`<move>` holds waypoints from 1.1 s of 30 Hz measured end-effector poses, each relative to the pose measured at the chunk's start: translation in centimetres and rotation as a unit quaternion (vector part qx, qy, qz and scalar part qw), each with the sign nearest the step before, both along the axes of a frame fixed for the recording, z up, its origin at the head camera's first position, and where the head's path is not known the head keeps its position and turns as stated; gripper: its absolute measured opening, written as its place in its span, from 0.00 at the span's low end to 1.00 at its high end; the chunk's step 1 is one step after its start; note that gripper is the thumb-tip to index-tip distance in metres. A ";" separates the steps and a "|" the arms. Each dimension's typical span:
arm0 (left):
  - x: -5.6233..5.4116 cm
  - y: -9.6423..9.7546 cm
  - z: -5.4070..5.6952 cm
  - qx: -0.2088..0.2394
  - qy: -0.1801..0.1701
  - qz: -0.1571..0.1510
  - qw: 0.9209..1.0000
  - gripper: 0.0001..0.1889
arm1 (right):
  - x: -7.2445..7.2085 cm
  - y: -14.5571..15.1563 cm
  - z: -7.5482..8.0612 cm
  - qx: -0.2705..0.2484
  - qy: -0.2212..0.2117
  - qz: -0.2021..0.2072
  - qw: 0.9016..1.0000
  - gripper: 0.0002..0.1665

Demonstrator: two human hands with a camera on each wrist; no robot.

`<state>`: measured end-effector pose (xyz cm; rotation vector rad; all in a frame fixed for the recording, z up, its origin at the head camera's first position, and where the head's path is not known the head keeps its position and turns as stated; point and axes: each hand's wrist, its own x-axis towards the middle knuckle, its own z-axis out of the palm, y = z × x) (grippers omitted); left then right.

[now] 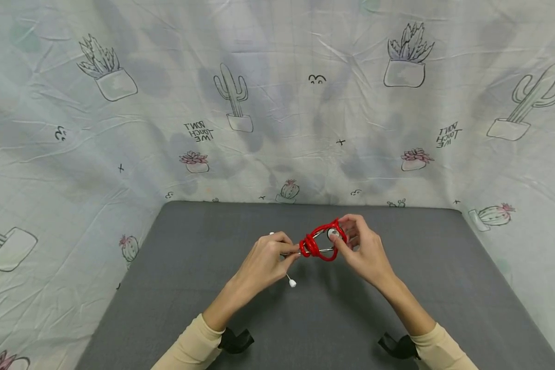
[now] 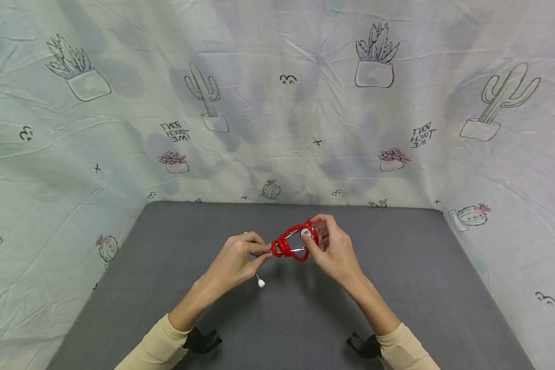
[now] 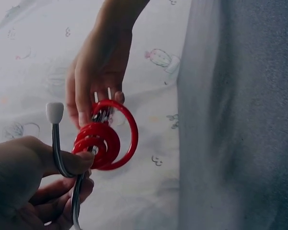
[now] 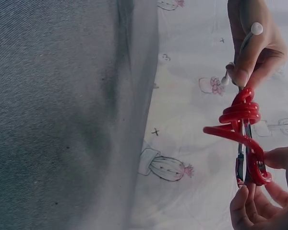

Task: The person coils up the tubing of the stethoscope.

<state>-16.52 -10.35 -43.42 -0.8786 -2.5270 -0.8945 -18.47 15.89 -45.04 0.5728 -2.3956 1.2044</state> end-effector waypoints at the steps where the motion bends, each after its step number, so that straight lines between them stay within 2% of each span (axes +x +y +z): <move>1: -0.1 -0.1 -0.1 -0.002 -0.005 -0.005 1.000 0.07 | 0.0 0.0 -0.1 0.003 0.001 0.001 1.000 0.24; 5: -0.4 -0.5 -0.8 -0.012 -0.031 -0.026 0.999 0.06 | -0.2 0.6 -0.8 0.022 0.005 0.021 1.000 0.22; 8: -0.6 -0.8 -1.9 -0.017 -0.056 -0.041 0.997 0.05 | -0.3 1.3 -1.8 0.033 -0.012 0.047 0.998 0.19; 15: -1.0 -1.6 -5.7 -0.026 -0.103 -0.081 0.991 0.06 | 0.2 2.3 -5.1 0.042 -0.101 0.102 0.989 0.13; 20: -1.2 -2.1 -7.7 -0.022 -0.116 -0.095 0.988 0.06 | 0.5 2.3 -6.8 0.036 -0.131 0.110 0.984 0.12; 25: -2.1 -2.6 -8.1 -0.011 -0.114 -0.104 0.988 0.05 | 0.2 1.8 -7.7 0.018 -0.128 0.091 0.987 0.11; 33: -3.5 -2.7 -7.6 -0.091 -0.123 -0.087 0.984 0.05 | 0.0 1.3 -8.5 0.009 -0.110 0.072 0.991 0.10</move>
